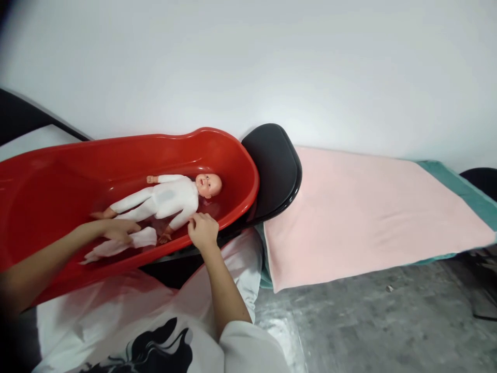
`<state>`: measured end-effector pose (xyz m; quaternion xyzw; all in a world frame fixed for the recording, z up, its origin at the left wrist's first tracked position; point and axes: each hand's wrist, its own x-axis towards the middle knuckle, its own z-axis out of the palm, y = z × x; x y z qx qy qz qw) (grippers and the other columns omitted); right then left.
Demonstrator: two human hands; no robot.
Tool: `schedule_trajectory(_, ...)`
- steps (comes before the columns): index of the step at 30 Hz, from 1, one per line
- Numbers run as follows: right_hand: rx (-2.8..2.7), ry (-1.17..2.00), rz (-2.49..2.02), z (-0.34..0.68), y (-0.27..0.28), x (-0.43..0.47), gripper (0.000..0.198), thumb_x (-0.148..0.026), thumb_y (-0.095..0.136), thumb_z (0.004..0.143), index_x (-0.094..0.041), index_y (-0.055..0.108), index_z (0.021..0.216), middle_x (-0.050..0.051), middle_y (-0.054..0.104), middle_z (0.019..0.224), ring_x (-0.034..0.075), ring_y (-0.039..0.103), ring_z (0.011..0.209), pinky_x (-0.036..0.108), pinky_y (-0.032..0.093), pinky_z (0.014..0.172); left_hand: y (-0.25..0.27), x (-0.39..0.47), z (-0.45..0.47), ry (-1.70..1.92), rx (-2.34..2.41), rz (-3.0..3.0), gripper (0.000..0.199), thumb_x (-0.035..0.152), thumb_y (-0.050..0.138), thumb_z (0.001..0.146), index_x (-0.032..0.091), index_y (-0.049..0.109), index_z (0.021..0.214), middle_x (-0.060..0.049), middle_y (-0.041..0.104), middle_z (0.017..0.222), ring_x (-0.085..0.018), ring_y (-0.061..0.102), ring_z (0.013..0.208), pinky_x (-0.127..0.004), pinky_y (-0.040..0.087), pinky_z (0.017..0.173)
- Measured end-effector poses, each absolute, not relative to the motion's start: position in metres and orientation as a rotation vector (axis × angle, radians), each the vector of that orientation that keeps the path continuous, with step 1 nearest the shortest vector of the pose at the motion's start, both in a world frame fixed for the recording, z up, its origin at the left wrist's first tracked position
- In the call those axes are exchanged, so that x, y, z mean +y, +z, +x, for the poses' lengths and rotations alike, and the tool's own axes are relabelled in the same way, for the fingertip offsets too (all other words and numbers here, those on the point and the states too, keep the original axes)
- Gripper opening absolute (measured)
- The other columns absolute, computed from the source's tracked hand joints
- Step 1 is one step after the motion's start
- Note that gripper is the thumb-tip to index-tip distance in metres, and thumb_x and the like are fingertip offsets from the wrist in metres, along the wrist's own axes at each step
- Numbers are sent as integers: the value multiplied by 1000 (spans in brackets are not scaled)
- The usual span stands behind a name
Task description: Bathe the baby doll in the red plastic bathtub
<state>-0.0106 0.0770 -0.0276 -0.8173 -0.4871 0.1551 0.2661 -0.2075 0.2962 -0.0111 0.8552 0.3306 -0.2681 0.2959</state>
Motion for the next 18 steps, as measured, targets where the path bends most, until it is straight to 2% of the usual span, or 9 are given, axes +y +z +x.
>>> schedule_trajectory(1, -1353, 473, -2169, -10, -23, 79, 26, -26, 60, 103, -28, 75, 124, 1, 77, 126, 22, 68, 117, 32, 52, 97, -9, 299, -205, -755, 777, 2301, 34, 17, 63, 77, 6, 77, 106, -2, 77, 101, -21, 66, 105, -22, 47, 97)
schedule_trajectory(3, -1476, 589, -2038, -8, -14, 85, 47, -41, 71, 100, -30, 64, 146, 2, 66, 152, 23, 62, 136, 34, 53, 104, -3, 297, -197, -649, 632, 2382, 46, 20, 62, 74, 13, 77, 117, -5, 78, 119, -26, 68, 111, -26, 49, 99)
schedule_trajectory(5, -1576, 702, -1942, -5, -8, 90, 75, -55, 79, 94, -31, 50, 160, 5, 52, 166, 27, 53, 149, 38, 51, 110, 7, 284, -183, -494, 526, 2414, 46, 27, 61, 76, 18, 77, 118, -7, 78, 121, -29, 70, 109, -31, 52, 97)
schedule_trajectory(6, -1599, 762, -1938, -3, -7, 92, 80, -60, 79, 93, -30, 49, 161, 7, 53, 166, 29, 53, 149, 40, 51, 112, 12, 275, -174, -422, 482, 2406, 44, 29, 59, 77, 19, 76, 116, -7, 79, 117, -29, 71, 105, -33, 53, 96)
schedule_trajectory(9, -1595, 913, -2039, 5, -9, 99, 66, -61, 73, 98, -25, 60, 151, 9, 70, 145, 33, 65, 135, 41, 52, 107, 22, 252, -143, -215, 408, 2334, 41, 28, 51, 77, 21, 75, 110, -6, 80, 110, -28, 72, 100, -36, 54, 94)
schedule_trajectory(11, -1600, 957, -2089, 14, -14, 105, 58, -56, 72, 100, -23, 63, 147, 9, 76, 135, 31, 71, 125, 37, 54, 101, 19, 250, -125, -122, 382, 2287, 39, 28, 51, 73, 20, 74, 104, -8, 79, 108, -29, 72, 101, -37, 54, 94)
schedule_trajectory(15, -1727, 1004, -2140, 46, -16, 125, 56, -44, 77, 98, -21, 66, 147, 10, 75, 137, 30, 72, 124, 32, 55, 99, -15, 277, -100, 78, 356, 2226, 34, 36, 61, 74, 19, 74, 100, -12, 79, 112, -33, 69, 112, -41, 53, 102)
schedule_trajectory(18, -1694, 1009, -2369, 72, -12, 149, 45, -32, 82, 92, -18, 75, 134, 13, 76, 135, 34, 72, 123, 38, 58, 100, -50, 306, -82, 290, 531, 2096, 49, 43, 69, 71, 18, 71, 113, -15, 76, 125, -35, 66, 120, -45, 53, 108)
